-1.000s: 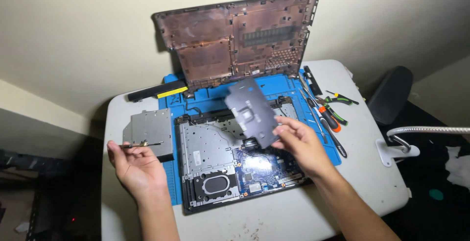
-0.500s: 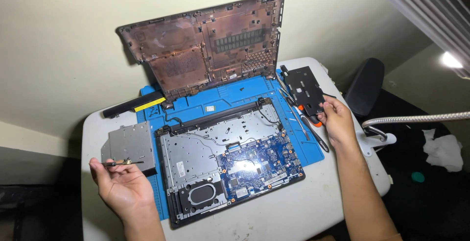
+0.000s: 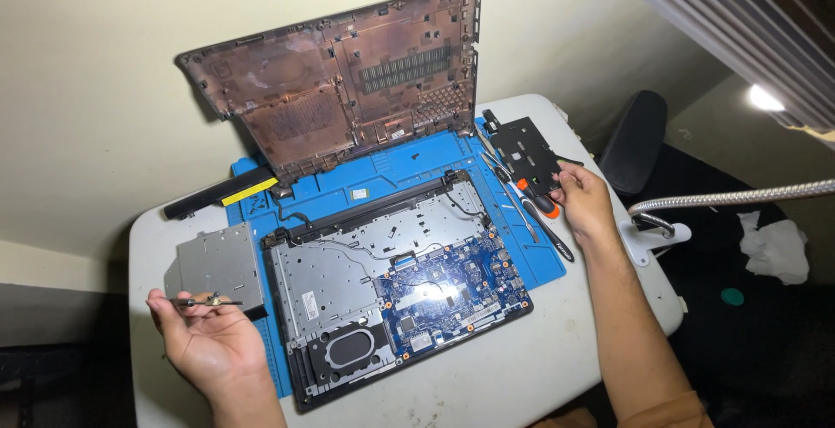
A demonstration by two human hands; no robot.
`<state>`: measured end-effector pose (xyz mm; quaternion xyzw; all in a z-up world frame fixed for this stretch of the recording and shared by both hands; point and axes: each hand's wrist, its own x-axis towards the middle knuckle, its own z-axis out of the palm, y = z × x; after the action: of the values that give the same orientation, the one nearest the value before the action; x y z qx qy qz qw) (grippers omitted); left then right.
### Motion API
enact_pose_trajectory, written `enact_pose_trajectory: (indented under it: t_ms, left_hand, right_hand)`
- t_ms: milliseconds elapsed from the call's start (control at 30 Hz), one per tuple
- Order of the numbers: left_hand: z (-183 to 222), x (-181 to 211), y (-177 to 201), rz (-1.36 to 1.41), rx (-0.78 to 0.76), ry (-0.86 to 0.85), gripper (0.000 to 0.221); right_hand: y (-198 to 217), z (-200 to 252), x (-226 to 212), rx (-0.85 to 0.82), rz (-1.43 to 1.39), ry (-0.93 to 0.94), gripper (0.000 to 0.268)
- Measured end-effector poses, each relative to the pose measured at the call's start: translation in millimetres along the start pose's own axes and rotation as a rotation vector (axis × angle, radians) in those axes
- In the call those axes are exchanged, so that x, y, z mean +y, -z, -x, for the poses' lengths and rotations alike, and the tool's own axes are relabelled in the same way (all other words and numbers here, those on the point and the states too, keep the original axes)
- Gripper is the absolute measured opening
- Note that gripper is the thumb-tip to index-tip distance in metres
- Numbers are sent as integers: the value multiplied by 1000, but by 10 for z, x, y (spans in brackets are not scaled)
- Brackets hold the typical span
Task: Removing internal components from a laptop, including unscrewing parts and removing the optical drive.
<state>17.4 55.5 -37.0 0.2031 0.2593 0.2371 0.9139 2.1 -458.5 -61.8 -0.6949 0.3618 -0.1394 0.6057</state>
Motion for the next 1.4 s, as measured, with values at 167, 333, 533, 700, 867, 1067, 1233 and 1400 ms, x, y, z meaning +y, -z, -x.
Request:
enact_pose_trajectory:
  t_ms: [167, 333, 533, 700, 867, 1067, 1233, 1400]
  left_hand:
    - [0, -15, -1, -2, -30, 18, 29]
    - [6, -40, 17, 11, -39, 19, 28]
    - [36, -78, 38, 44, -38, 10, 25]
    - [116, -90, -25, 53, -27, 12, 26]
    - [81, -102, -6, 39, -26, 7, 26]
    - [48, -127, 24, 13, -26, 10, 24]
    - [53, -120, 35, 22, -27, 12, 21]
    - [41, -116, 32, 31, -45, 24, 21]
  right_hand:
    - [14, 73, -118, 63, 195, 128, 31]
    - [42, 71, -70, 92, 424, 269, 25]
    - [93, -4, 59, 186, 581, 441, 22]
    - [71, 338, -158, 298, 778, 798, 38]
    - [-71, 1010, -476, -115, 620, 992, 18]
    - [-283, 1451, -633, -543, 694, 961, 25]
    - [-421, 1577, -598, -599, 699, 964, 35]
    - [-543, 1694, -587, -658, 816, 935, 26]
